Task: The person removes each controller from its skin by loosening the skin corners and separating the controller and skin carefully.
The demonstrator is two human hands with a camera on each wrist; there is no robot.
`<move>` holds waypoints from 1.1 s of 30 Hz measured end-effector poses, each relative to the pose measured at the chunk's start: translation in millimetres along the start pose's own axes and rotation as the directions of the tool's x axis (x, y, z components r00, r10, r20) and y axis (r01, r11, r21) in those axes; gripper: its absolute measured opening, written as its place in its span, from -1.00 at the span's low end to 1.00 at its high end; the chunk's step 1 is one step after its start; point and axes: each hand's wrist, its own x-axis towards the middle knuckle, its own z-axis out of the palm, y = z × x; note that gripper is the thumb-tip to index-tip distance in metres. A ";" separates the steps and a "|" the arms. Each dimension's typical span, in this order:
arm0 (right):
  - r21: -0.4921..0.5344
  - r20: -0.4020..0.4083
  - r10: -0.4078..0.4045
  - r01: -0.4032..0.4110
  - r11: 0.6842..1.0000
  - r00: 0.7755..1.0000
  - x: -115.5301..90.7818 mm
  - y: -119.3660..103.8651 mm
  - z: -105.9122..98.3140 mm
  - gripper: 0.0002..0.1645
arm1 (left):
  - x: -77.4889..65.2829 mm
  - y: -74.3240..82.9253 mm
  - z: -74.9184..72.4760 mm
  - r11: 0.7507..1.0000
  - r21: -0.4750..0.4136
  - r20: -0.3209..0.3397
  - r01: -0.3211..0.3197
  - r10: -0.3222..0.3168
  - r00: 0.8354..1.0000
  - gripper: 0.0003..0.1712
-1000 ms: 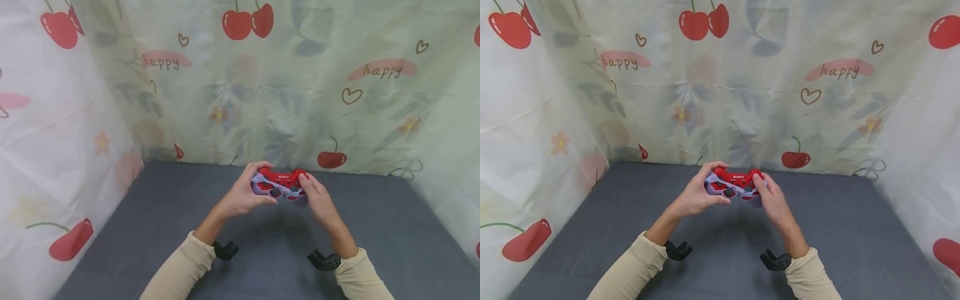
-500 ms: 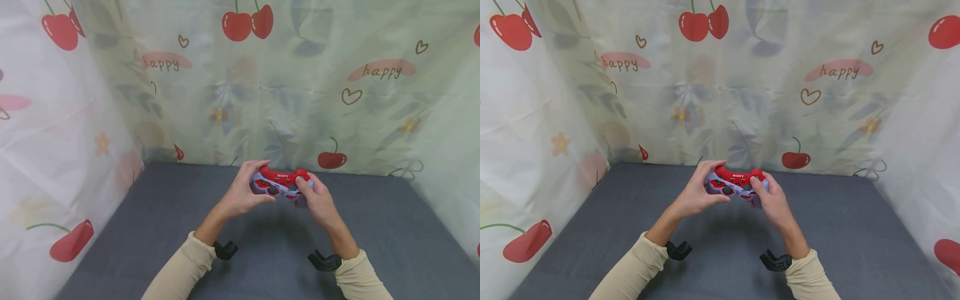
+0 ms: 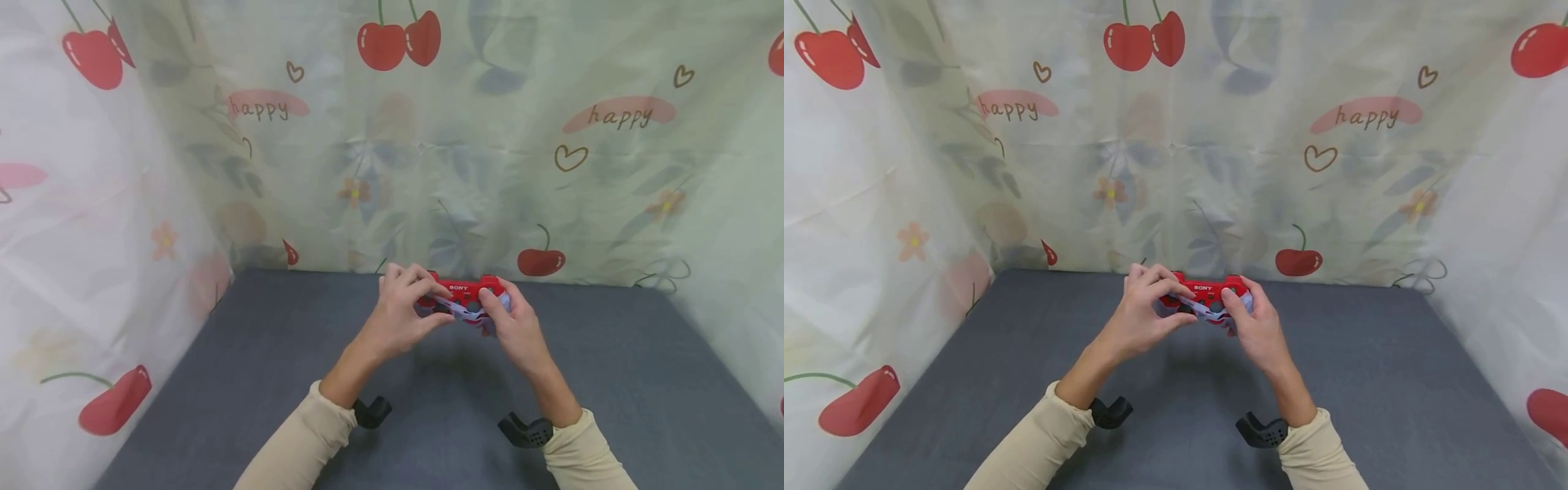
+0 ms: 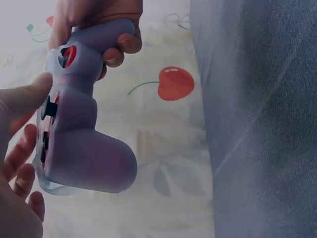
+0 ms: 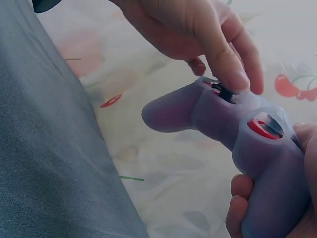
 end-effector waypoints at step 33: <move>-0.093 0.049 -0.007 0.011 0.996 0.999 6.1 10.2 -7.9 -0.24 | -3.2 7.4 18.2 0.941 -0.088 0.337 0.327 -0.280 0.899 -0.86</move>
